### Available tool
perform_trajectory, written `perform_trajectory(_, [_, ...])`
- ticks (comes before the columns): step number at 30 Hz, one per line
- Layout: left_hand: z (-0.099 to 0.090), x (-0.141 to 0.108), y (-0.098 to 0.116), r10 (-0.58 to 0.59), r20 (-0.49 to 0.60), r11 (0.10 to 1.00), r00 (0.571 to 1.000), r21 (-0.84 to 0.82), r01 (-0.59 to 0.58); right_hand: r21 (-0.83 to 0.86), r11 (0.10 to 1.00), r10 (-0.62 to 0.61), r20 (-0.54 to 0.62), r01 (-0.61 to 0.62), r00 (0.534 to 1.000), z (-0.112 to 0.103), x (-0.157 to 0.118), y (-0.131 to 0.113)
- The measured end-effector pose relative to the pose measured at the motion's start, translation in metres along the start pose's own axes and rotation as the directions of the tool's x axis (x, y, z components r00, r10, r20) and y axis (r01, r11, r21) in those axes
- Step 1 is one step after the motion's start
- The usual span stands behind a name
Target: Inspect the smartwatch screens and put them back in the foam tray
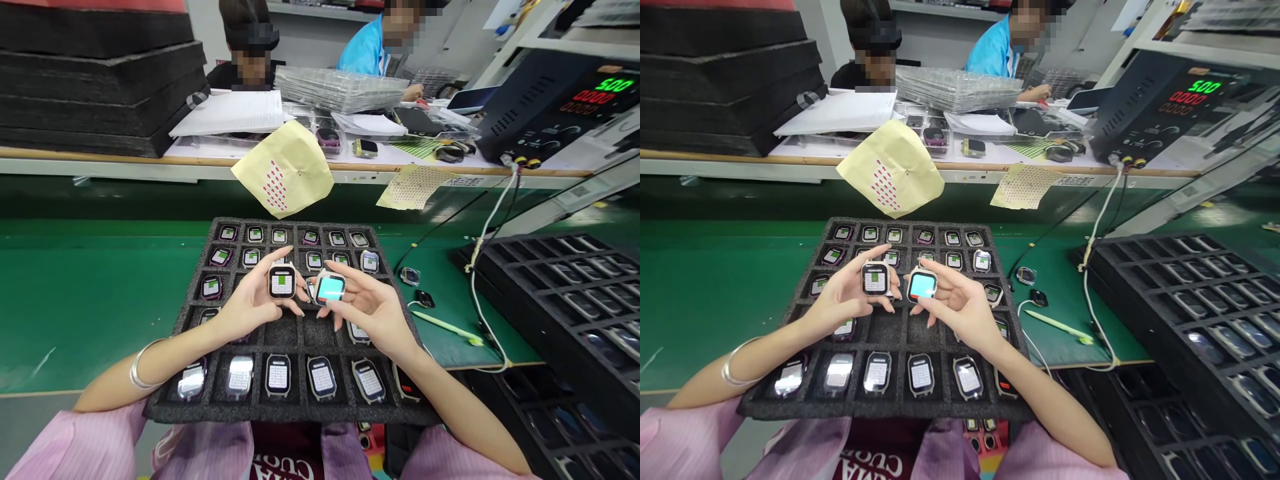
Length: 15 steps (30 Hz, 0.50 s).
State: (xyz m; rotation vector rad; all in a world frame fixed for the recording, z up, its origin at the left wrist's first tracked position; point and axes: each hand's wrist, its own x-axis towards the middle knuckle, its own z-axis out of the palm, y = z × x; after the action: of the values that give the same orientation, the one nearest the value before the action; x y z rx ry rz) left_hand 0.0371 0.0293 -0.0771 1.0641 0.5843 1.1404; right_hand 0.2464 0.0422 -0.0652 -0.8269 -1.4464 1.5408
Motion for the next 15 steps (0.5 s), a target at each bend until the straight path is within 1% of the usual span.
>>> perform_trajectory(5, [0.0032,0.0004,-0.0013,-0.023,-0.052,0.999,0.998,0.030,0.025,0.000,1.000,-0.005,0.050,0.005,0.999,-0.0013,-0.0004,-0.0023])
perform_trajectory(10, [0.0028,0.0017,-0.0067,-0.038,-0.042,0.999,0.998,0.036,0.039,-0.048,0.999,0.009,0.069,-0.006,0.998,-0.0026,-0.0003,-0.0011])
perform_trajectory(15, [0.0031,0.0013,-0.0054,-0.059,-0.029,0.998,0.998,0.027,0.060,-0.043,0.999,0.033,0.085,-0.030,0.996,-0.0033,-0.0003,0.0010])
